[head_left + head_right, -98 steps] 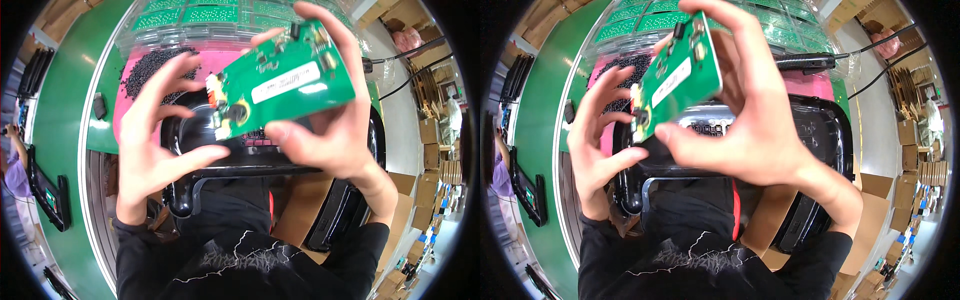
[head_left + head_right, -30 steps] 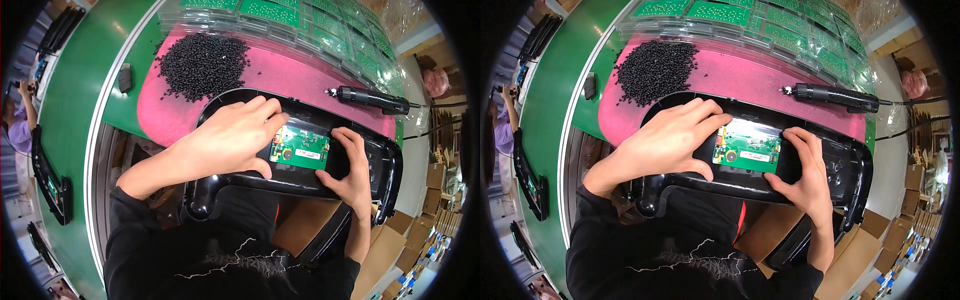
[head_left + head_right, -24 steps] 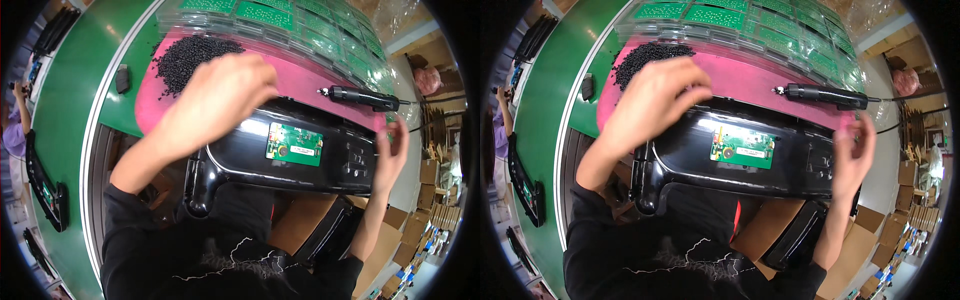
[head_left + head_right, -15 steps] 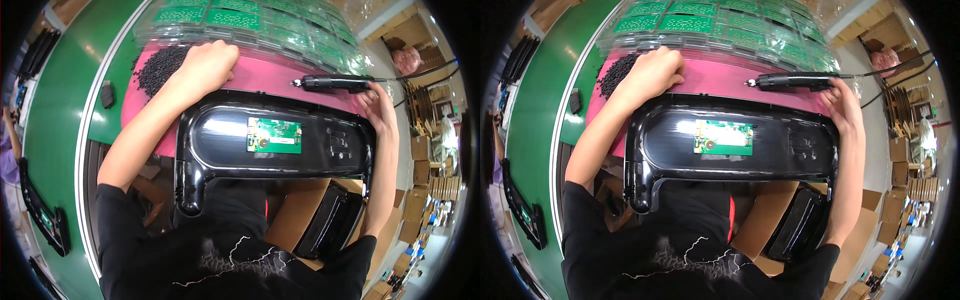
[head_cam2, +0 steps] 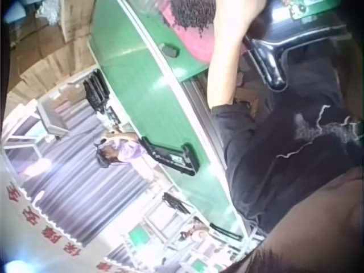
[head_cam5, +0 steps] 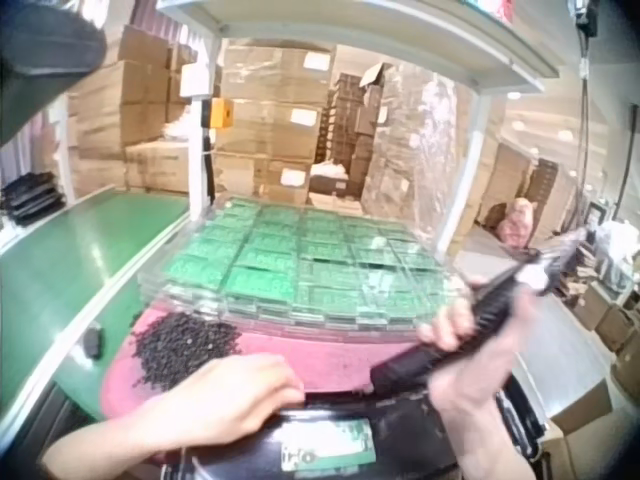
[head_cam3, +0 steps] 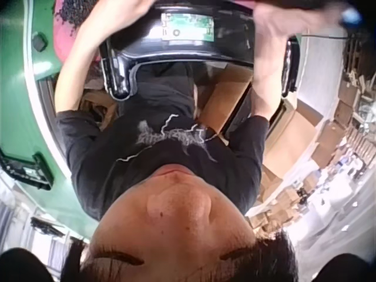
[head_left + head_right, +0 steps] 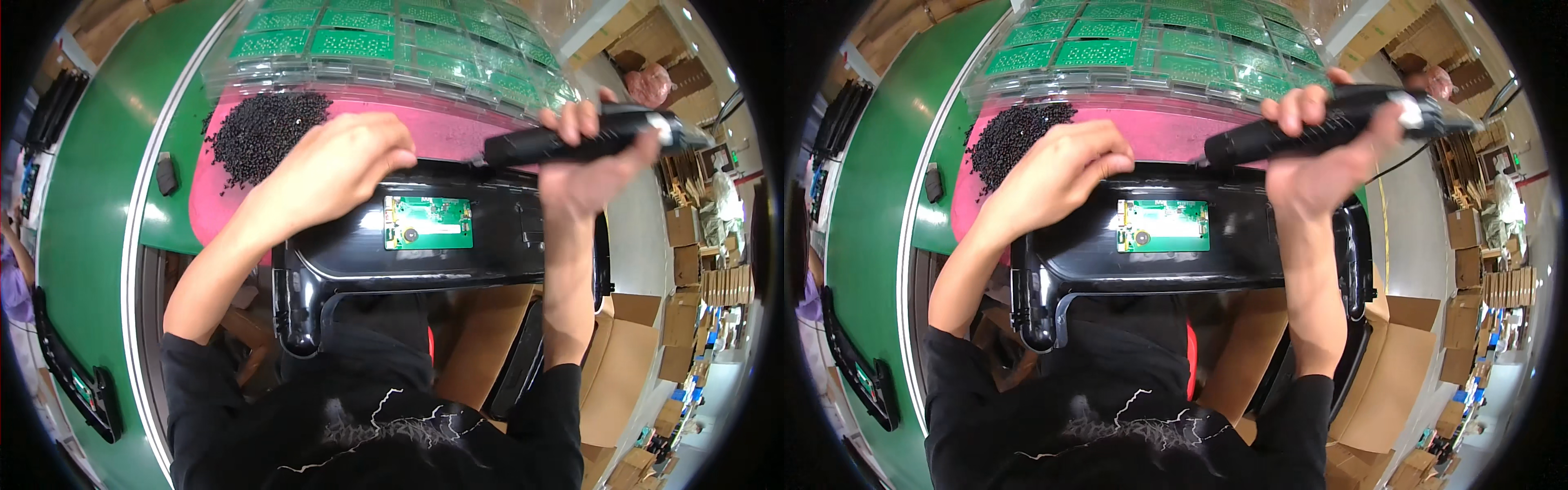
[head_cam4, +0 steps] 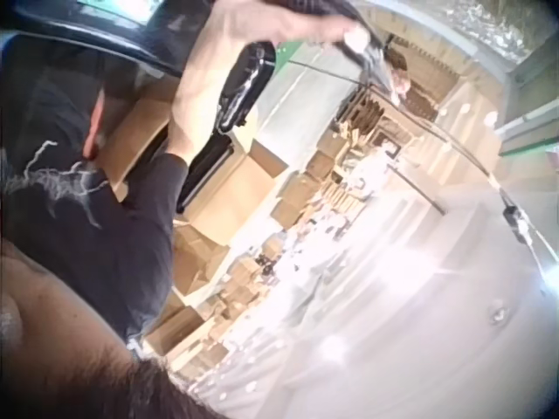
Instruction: Assemble an electronic component by placing a circuit board into a plastic housing and securing it with screws using an electric screwdriver.
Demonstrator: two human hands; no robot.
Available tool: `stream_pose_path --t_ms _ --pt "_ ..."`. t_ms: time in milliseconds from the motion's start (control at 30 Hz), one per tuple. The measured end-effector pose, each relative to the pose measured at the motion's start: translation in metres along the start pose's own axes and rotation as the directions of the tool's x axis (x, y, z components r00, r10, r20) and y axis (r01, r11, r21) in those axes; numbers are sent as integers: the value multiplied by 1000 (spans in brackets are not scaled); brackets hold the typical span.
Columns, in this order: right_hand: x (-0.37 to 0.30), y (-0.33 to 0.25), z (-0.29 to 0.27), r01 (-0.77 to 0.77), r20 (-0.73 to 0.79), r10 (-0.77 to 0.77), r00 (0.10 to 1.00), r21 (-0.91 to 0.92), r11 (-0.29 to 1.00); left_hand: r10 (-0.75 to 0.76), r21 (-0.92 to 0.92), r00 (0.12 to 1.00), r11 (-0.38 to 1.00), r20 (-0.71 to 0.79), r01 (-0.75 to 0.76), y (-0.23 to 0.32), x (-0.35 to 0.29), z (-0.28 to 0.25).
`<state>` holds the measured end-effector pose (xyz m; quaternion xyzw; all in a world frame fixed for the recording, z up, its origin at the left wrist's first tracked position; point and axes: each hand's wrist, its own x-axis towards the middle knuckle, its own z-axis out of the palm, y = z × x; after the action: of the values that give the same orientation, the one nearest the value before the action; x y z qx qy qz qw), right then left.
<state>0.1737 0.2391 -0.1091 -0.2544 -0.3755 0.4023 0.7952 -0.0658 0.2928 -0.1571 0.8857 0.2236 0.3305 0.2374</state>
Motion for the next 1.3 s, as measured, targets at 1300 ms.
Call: stream_pose_path --t_ms 1300 --pt "-42 -2 28 -85 483 109 869 -70 994 169 219 986 962 -18 -160 7 -24 -35"
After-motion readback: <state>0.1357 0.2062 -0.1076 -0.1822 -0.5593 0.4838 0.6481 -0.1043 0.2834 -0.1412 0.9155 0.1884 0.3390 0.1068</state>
